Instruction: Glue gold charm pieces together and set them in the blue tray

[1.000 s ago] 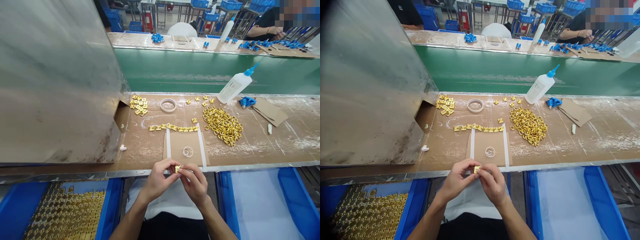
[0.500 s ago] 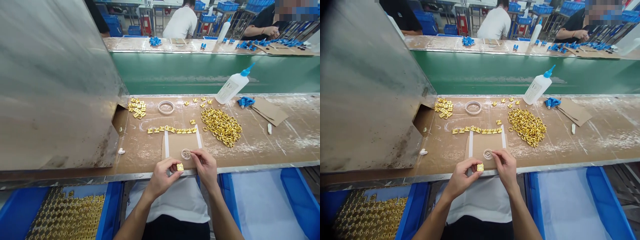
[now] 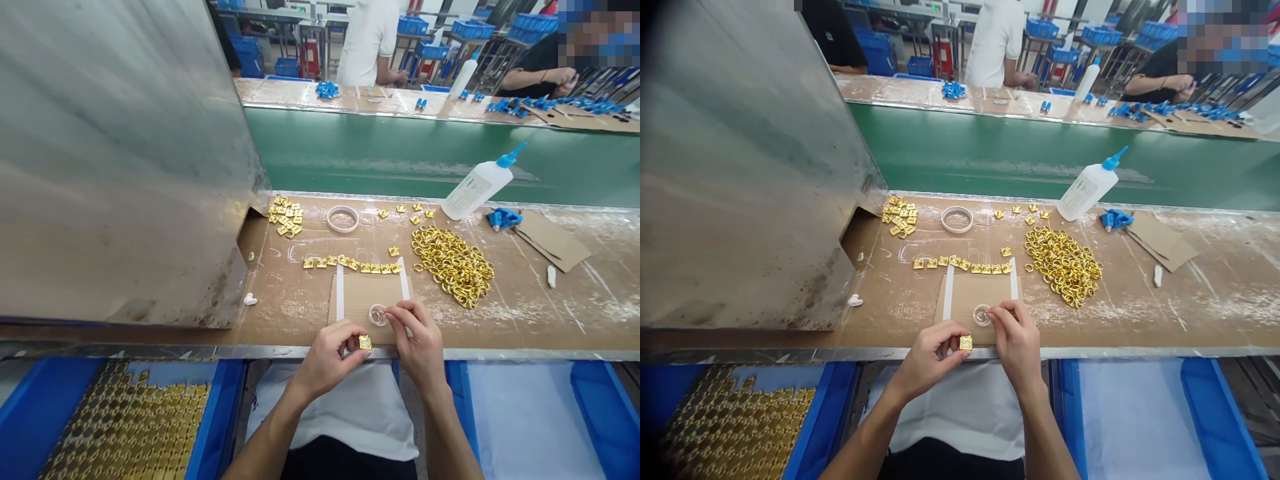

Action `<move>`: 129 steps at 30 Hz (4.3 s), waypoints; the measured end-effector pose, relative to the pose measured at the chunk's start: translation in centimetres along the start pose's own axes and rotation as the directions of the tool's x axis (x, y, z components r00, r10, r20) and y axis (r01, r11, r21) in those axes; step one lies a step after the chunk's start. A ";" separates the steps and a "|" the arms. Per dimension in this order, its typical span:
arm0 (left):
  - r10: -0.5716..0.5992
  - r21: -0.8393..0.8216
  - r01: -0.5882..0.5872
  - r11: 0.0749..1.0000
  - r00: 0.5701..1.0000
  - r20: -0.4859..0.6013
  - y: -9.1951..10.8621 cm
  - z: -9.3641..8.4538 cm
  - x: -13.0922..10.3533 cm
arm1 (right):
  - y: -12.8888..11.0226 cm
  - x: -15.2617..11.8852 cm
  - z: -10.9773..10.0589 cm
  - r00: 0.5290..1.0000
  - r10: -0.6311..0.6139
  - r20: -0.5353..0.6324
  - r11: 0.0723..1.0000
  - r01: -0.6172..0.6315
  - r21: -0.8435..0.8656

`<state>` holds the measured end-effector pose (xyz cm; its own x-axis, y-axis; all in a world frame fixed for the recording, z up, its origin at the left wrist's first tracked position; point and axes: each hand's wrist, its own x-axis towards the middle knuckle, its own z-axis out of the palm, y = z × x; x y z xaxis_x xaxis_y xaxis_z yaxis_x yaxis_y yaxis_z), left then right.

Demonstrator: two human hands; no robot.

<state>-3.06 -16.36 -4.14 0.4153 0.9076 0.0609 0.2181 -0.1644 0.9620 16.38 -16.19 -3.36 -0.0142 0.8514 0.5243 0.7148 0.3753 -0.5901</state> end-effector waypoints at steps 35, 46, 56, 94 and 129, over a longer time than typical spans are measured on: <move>-0.227 -0.093 0.233 0.968 0.971 0.070 0.0 -0.3 1.3 | 0.4 -0.8 1.8 0.924 0.378 -0.064 0.884 -0.340 0.321; -0.189 -0.115 0.194 0.974 0.980 0.055 -0.1 -0.4 0.9 | 0.2 -0.8 1.6 0.908 0.414 -0.064 0.851 -0.361 0.381; -0.078 -0.129 0.081 0.988 0.997 0.027 -0.4 -1.0 0.5 | -1.6 -0.9 0.7 0.900 0.408 -0.155 0.826 -0.291 0.484; 0.011 -0.118 -0.013 0.993 1.000 -0.014 -0.3 -0.9 0.3 | -4.0 -3.0 2.2 0.978 0.209 0.002 0.911 -0.196 0.364; 0.117 -0.009 -0.118 0.993 0.990 -0.077 -0.7 -0.9 0.3 | -4.3 -2.8 2.3 0.986 0.161 -0.050 0.933 -0.136 0.335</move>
<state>-3.87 -15.67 -4.56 0.3692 0.9090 0.1933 0.1592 -0.2667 0.9505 11.75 -19.34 -3.74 0.1367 0.8813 0.4524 0.4346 0.3571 -0.8268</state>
